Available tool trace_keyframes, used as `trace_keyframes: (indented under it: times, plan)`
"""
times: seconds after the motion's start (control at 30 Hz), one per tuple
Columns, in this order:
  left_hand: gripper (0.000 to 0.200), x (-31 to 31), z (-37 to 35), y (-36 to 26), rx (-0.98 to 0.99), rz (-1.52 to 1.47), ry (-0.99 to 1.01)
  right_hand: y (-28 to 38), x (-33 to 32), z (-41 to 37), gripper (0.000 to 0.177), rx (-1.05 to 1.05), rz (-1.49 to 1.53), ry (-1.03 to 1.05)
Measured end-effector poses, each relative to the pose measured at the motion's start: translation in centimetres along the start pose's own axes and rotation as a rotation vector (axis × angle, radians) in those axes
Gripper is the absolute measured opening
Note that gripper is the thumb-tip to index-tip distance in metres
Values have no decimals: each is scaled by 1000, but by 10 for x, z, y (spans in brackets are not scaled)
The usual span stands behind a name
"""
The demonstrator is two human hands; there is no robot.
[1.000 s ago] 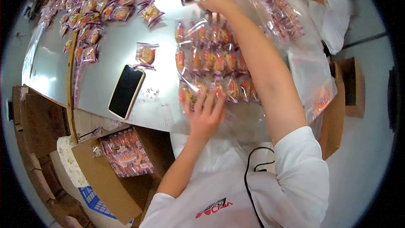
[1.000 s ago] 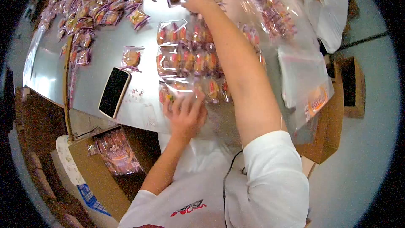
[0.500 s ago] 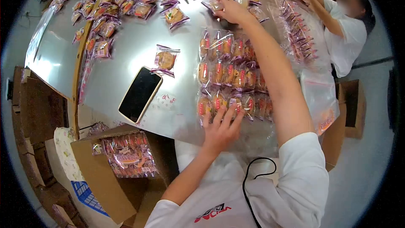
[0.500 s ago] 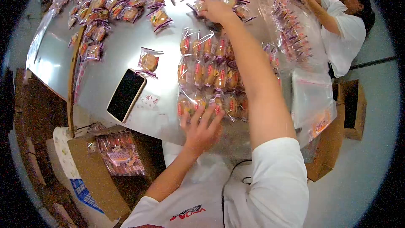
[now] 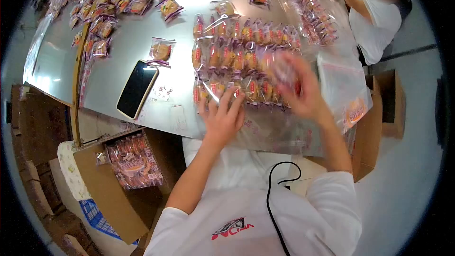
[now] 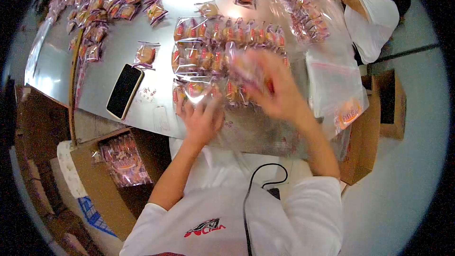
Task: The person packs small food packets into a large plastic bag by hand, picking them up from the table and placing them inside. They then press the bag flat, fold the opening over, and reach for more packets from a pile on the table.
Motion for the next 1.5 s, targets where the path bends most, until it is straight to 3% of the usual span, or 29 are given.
trace_keyframes:
  times: [0.07, 0.13, 0.3, 0.33, 0.53, 0.63, 0.73, 0.93, 1.13, 1.33, 1.43, 1.5]
  plan:
    - [46, 2, 2, 0, 8, 7, -16, 32, 12, -40, 69, -44, -87, 190]
    - [47, -1, 7, 0, 12, 18, 15, 47, 29, -76, 70, 11, -36, 198]
    - [61, -4, 6, 2, 59, -41, -46, 49, 78, -104, 72, 81, -129, -47]
    - [50, -7, 7, 1, 18, -105, -36, 50, 81, -102, 74, 86, -157, -125]
    - [64, -11, 7, 0, 10, -108, -68, 74, 83, -93, 68, 57, -211, -111]
    - [72, -12, 9, -3, 75, -10, -84, 79, 80, -103, 63, 181, -106, -1]
    - [71, -9, 10, -2, 90, -90, -125, 48, 93, -124, 59, 548, 133, 41]
    - [72, -8, 9, 1, 79, -78, -87, 31, 88, -125, 58, 402, 22, -203]
    - [57, -17, 10, -7, 40, -4, -11, 34, 92, -125, 59, 526, -147, 190]
    - [53, -15, 10, -1, 36, -104, -121, 38, 83, -128, 58, 421, -60, -199]
    - [54, -11, 4, 0, 35, -87, -117, 47, 88, -121, 59, 220, -301, -318]
    - [56, -10, 6, 2, 40, -90, -108, 51, 98, -111, 62, 226, -417, -284]
Point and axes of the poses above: each hand's wrist, its own z-axis towards the middle knuckle, its own x-axis out of the palm, y = z × x, the point moved 5 cm from there along z, towards the middle knuckle, and after that the axes turned 5 degrees about y, right-handed, at the moved point
